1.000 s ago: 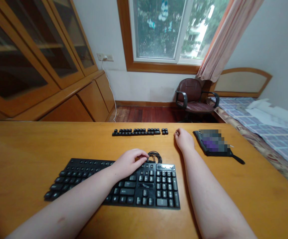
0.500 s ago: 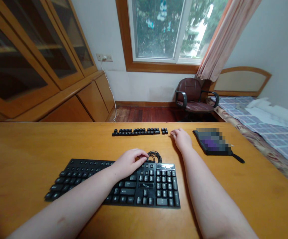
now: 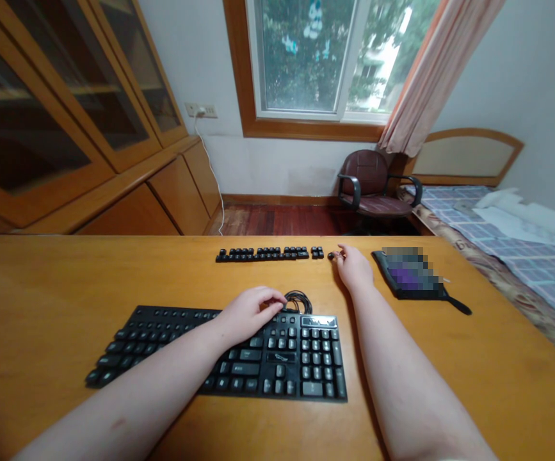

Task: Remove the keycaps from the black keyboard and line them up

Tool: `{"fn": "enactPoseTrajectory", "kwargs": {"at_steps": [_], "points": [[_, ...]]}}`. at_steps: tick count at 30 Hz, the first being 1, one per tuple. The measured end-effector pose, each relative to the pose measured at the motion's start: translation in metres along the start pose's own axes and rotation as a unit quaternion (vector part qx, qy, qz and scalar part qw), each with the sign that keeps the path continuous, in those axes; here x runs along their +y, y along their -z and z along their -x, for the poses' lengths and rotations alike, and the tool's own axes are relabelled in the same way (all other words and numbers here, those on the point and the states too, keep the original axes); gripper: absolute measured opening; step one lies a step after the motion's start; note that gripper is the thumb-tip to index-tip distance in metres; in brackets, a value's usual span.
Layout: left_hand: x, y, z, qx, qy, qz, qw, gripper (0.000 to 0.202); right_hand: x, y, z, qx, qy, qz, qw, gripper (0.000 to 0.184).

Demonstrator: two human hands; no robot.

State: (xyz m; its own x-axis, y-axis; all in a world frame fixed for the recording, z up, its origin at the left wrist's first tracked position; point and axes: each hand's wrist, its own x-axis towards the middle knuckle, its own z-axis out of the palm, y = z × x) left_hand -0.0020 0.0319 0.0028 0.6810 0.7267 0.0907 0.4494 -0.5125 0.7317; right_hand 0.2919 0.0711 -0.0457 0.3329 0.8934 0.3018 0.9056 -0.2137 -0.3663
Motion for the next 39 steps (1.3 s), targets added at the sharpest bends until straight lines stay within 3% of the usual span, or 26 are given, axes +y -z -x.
{"fn": "enactPoseTrajectory", "kwargs": {"at_steps": [3, 8, 13, 19, 28, 39], "points": [[0.0, 0.0, -0.001, 0.0, -0.001, -0.005, 1.0, 0.02, -0.002, 0.003, 0.002, 0.01, 0.011, 0.003, 1.0, 0.03], [0.001, 0.0, -0.001, -0.002, 0.001, -0.005, 1.0, 0.021, -0.01, 0.005, 0.006, -0.03, 0.039, 0.034, 0.998, 0.03], [0.0, 0.0, 0.0, -0.004, 0.001, -0.003, 1.0, 0.021, -0.012, 0.007, 0.005, -0.057, 0.016, 0.052, 0.997, 0.029], [0.0, 0.0, 0.0, -0.005, 0.0, -0.004, 1.0, 0.021, -0.009, 0.004, 0.002, -0.06, -0.01, 0.064, 0.996, 0.03], [0.001, 0.001, 0.0, -0.006, 0.001, -0.006, 1.0, 0.021, -0.015, 0.008, 0.006, -0.048, 0.011, 0.064, 0.997, 0.027], [-0.001, -0.001, 0.0, -0.005, -0.005, -0.011, 1.0, 0.021, -0.017, 0.005, 0.007, -0.102, 0.037, 0.08, 0.991, 0.039]]}}
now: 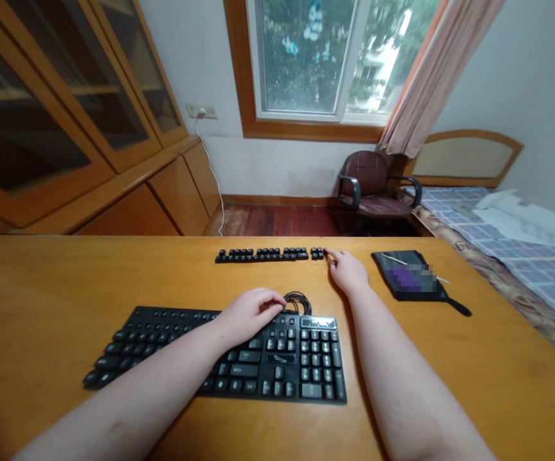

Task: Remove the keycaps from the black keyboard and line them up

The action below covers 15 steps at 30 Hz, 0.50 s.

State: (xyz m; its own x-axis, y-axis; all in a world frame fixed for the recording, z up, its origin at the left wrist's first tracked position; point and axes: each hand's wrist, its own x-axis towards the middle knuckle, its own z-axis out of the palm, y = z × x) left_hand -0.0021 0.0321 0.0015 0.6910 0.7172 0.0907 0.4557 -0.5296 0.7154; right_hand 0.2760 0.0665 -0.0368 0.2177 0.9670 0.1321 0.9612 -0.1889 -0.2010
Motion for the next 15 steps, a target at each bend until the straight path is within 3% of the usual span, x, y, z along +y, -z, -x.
{"fn": "enactPoseTrajectory", "kwargs": {"at_steps": [15], "points": [[0.0043, 0.0025, 0.0003, -0.004, 0.009, -0.001, 1.0, 0.022, -0.0027, 0.0021, -0.0002, -0.01, 0.004, -0.005, 1.0, 0.041]]}}
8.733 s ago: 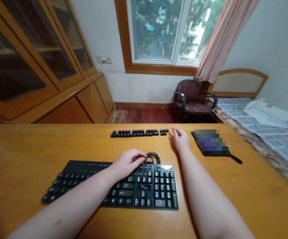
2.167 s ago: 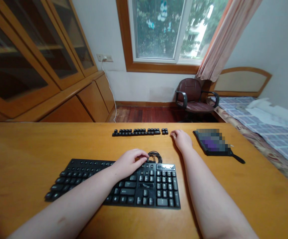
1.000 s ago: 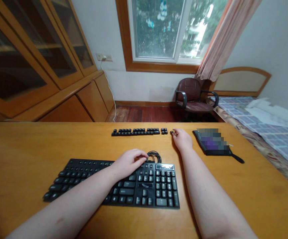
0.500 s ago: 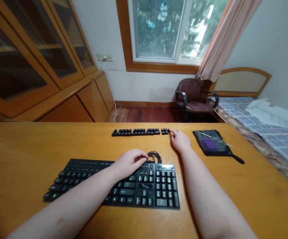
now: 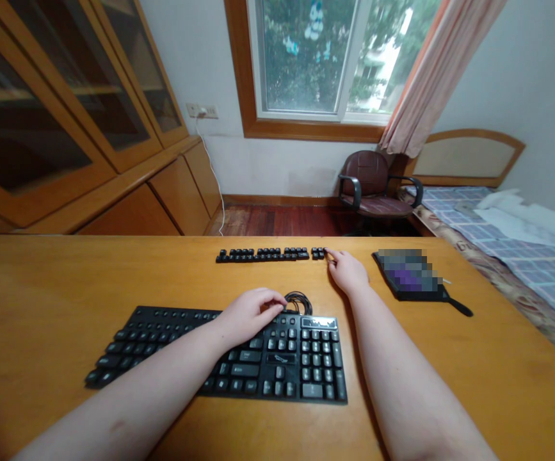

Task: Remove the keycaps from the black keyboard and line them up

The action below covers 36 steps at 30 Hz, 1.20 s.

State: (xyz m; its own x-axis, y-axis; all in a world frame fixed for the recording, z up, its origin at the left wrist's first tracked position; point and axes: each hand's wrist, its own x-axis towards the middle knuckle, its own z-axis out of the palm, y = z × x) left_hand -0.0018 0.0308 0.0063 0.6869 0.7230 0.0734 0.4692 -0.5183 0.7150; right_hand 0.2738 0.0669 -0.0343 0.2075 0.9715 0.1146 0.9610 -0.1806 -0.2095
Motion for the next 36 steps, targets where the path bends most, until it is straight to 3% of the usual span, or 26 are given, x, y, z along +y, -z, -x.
{"fn": "enactPoseTrajectory", "kwargs": {"at_steps": [18, 22, 26, 29, 31, 33, 36], "points": [[-0.002, -0.001, -0.001, -0.004, -0.004, 0.001, 1.0, 0.021, 0.002, 0.0, -0.001, 0.014, -0.01, -0.027, 0.999, 0.04], [0.0, 0.001, 0.0, -0.01, -0.005, -0.001, 1.0, 0.021, -0.004, 0.01, 0.004, 0.091, -0.007, -0.077, 0.993, 0.037], [0.005, 0.003, 0.003, -0.056, -0.065, -0.015, 0.996, 0.024, -0.028, 0.039, 0.021, 0.187, 0.078, -0.185, 0.962, 0.039], [0.008, 0.003, 0.006, -0.097, -0.124, -0.035, 0.987, 0.039, -0.054, 0.069, 0.042, 0.169, 0.132, -0.267, 0.94, 0.047], [0.011, 0.001, 0.007, -0.109, -0.13, -0.057, 0.984, 0.045, -0.069, 0.084, 0.058, 0.105, 0.191, -0.33, 0.919, 0.049], [0.015, -0.002, 0.01, -0.104, -0.115, -0.086, 0.984, 0.047, -0.08, 0.086, 0.075, 0.051, 0.232, -0.375, 0.896, 0.05], [0.02, -0.009, 0.013, -0.083, -0.074, -0.111, 0.988, 0.046, -0.085, 0.069, 0.093, 0.029, 0.263, -0.34, 0.902, 0.041]]}}
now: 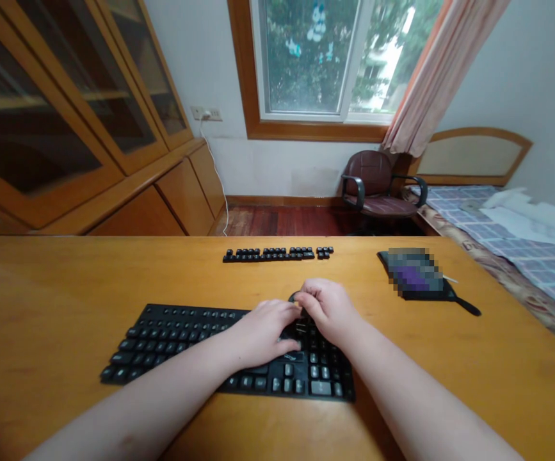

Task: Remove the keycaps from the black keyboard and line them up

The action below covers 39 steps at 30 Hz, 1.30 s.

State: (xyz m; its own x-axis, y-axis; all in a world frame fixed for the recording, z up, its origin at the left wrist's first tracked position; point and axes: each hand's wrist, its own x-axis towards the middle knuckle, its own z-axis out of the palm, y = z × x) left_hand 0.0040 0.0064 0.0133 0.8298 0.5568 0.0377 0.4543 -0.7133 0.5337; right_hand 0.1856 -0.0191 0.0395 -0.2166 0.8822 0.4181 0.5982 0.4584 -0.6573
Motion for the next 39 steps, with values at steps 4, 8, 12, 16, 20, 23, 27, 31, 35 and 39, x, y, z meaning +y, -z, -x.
{"fn": "enactPoseTrajectory", "kwargs": {"at_steps": [4, 8, 12, 16, 20, 23, 27, 31, 35, 39], "points": [[0.001, -0.009, 0.0, 0.021, 0.037, 0.028, 0.999, 0.04, 0.019, -0.021, 0.014, 0.052, -0.011, 0.023, 0.998, 0.04], [-0.003, -0.011, -0.002, 0.028, 0.04, 0.06, 0.997, 0.034, 0.025, -0.028, 0.012, 0.029, -0.033, 0.026, 0.999, 0.041], [-0.005, -0.009, -0.003, 0.024, 0.009, 0.06, 0.998, 0.03, 0.018, -0.03, 0.011, 0.011, 0.006, 0.038, 0.999, 0.038], [-0.005, -0.01, -0.003, 0.015, -0.019, 0.052, 0.998, 0.023, 0.013, -0.032, 0.017, -0.078, 0.268, 0.074, 0.957, 0.032], [-0.005, -0.011, -0.002, 0.024, -0.037, 0.032, 0.999, 0.017, 0.018, -0.034, 0.021, -0.074, 0.318, 0.037, 0.945, 0.031], [-0.003, -0.009, -0.003, 0.026, -0.039, 0.025, 0.999, 0.016, 0.026, -0.035, 0.022, 0.016, 0.15, -0.098, 0.984, 0.035], [-0.003, -0.006, -0.004, 0.035, -0.043, 0.037, 0.998, 0.017, 0.032, -0.04, 0.022, 0.124, -0.061, -0.27, 0.953, 0.037], [-0.004, -0.006, -0.003, 0.046, -0.021, 0.064, 0.997, 0.024, 0.035, -0.043, 0.019, 0.155, -0.122, -0.348, 0.917, 0.035], [-0.006, -0.007, -0.003, 0.079, 0.013, 0.103, 0.991, 0.025, 0.038, -0.043, 0.013, 0.168, -0.128, -0.39, 0.896, 0.036], [-0.007, -0.006, -0.003, 0.096, 0.036, 0.136, 0.985, 0.025, 0.042, -0.042, 0.012, 0.162, -0.112, -0.385, 0.902, 0.034]]}}
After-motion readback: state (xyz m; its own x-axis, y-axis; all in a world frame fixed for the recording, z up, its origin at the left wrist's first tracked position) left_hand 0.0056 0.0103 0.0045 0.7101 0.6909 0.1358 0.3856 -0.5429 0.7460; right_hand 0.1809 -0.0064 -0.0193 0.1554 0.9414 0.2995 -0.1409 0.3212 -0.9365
